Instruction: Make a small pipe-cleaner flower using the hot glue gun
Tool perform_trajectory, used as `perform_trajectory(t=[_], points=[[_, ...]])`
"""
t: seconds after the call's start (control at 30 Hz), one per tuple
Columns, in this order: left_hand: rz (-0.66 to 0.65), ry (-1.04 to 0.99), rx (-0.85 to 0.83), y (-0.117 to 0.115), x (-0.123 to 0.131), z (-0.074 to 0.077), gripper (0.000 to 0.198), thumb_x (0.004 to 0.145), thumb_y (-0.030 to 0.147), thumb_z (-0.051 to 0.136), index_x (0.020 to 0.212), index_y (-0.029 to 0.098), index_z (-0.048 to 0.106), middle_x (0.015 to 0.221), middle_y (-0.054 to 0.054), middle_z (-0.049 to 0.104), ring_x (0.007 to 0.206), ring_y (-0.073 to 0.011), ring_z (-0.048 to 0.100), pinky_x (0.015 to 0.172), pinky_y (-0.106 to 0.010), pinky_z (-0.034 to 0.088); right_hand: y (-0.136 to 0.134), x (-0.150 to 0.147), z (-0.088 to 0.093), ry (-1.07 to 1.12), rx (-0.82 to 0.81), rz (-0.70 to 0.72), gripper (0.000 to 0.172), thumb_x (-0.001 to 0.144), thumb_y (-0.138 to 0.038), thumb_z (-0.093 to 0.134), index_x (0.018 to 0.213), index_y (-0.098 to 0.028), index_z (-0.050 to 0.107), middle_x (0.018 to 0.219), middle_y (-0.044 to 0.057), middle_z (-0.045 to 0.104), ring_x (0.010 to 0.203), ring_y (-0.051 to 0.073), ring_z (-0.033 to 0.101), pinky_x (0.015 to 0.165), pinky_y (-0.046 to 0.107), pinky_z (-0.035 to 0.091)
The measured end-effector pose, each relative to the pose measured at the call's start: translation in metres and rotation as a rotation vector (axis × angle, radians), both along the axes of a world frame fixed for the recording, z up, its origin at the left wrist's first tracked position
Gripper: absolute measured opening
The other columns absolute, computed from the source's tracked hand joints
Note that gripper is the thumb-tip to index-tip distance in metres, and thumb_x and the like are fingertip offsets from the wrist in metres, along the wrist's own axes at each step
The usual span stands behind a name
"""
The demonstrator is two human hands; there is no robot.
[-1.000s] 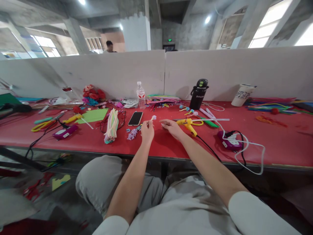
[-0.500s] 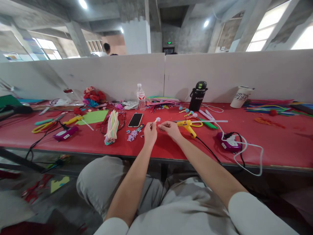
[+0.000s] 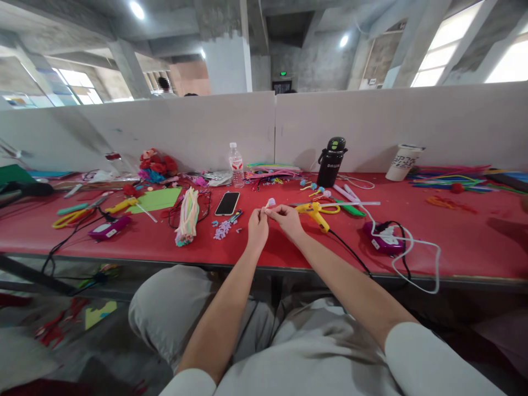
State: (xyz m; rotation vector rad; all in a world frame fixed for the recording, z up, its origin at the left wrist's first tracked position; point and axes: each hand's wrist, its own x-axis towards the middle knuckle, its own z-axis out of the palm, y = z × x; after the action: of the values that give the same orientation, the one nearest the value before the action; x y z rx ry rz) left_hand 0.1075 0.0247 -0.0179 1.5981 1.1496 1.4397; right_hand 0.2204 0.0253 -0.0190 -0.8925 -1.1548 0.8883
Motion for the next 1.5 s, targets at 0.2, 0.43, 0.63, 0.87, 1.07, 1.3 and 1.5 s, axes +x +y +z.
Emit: perform_trajectory(t=[0.2, 0.43, 0.63, 0.87, 1.07, 1.3, 1.5], points=[[0.009, 0.031, -0.011, 0.001, 0.002, -0.001, 0.033, 0.096, 0.041, 0.039, 0.072, 0.019, 0.046, 0.064, 0.000, 0.051, 0.060, -0.0133, 0.048, 0.057, -0.025, 0.037, -0.002, -0.001, 0.001, -0.027, -0.023, -0.012, 0.043, 0.064, -0.056, 0.076, 0.063, -0.018, 0.057, 0.058, -0.002, 0.056, 0.055, 0.011, 0.046, 0.056, 0.025, 0.039], [0.036, 0.083, 0.028, 0.003, 0.000, 0.000, 0.035, 0.098, 0.042, 0.036, 0.073, 0.019, 0.048, 0.071, -0.003, 0.058, 0.067, -0.0160, 0.054, 0.062, -0.027, 0.039, -0.004, 0.000, 0.004, -0.042, -0.034, 0.161, 0.044, 0.070, -0.060, 0.070, 0.071, -0.017, 0.063, 0.064, 0.000, 0.059, 0.060, 0.012, 0.050, 0.062, 0.026, 0.043], [0.021, 0.120, 0.029, 0.003, -0.002, 0.002, 0.036, 0.098, 0.041, 0.035, 0.072, 0.020, 0.048, 0.070, -0.004, 0.058, 0.067, -0.0166, 0.054, 0.063, -0.027, 0.038, -0.001, 0.003, 0.000, -0.039, -0.027, 0.176, 0.043, 0.070, -0.059, 0.070, 0.072, -0.017, 0.063, 0.061, -0.002, 0.057, 0.058, 0.011, 0.048, 0.060, 0.025, 0.041], [0.118, 0.231, 0.087, 0.000, -0.009, 0.014, 0.030, 0.097, 0.037, 0.039, 0.074, 0.020, 0.049, 0.072, -0.003, 0.059, 0.068, -0.0165, 0.054, 0.064, -0.027, 0.037, -0.003, 0.014, 0.006, -0.242, 0.042, 0.170, 0.035, 0.073, -0.051, 0.071, 0.081, -0.017, 0.068, 0.069, 0.001, 0.064, 0.063, 0.013, 0.053, 0.064, 0.027, 0.044], [0.091, 0.328, 0.235, 0.008, -0.018, 0.015, 0.022, 0.096, 0.030, 0.043, 0.078, 0.019, 0.052, 0.074, -0.003, 0.061, 0.069, -0.0148, 0.054, 0.068, -0.025, 0.038, 0.000, 0.022, 0.008, -0.238, 0.051, 0.072, 0.033, 0.076, -0.051, 0.068, 0.077, -0.018, 0.066, 0.067, 0.001, 0.063, 0.061, 0.014, 0.053, 0.062, 0.027, 0.044], [0.085, 0.344, 0.310, 0.012, -0.025, 0.016, 0.018, 0.094, 0.026, 0.047, 0.083, 0.017, 0.057, 0.073, -0.003, 0.060, 0.065, -0.0139, 0.053, 0.064, -0.025, 0.038, 0.007, 0.033, 0.006, -0.068, 0.022, -0.031, 0.032, 0.072, -0.051, 0.072, 0.078, -0.020, 0.067, 0.064, -0.001, 0.060, 0.059, 0.012, 0.051, 0.058, 0.026, 0.041], [0.077, 0.358, 0.310, 0.009, -0.024, 0.018, 0.018, 0.093, 0.025, 0.047, 0.083, 0.017, 0.059, 0.074, -0.004, 0.062, 0.069, -0.0149, 0.056, 0.066, -0.025, 0.039, 0.005, 0.031, 0.009, -0.017, -0.003, -0.034, 0.034, 0.069, -0.052, 0.073, 0.078, -0.020, 0.067, 0.066, -0.001, 0.059, 0.059, 0.012, 0.049, 0.059, 0.026, 0.041]])
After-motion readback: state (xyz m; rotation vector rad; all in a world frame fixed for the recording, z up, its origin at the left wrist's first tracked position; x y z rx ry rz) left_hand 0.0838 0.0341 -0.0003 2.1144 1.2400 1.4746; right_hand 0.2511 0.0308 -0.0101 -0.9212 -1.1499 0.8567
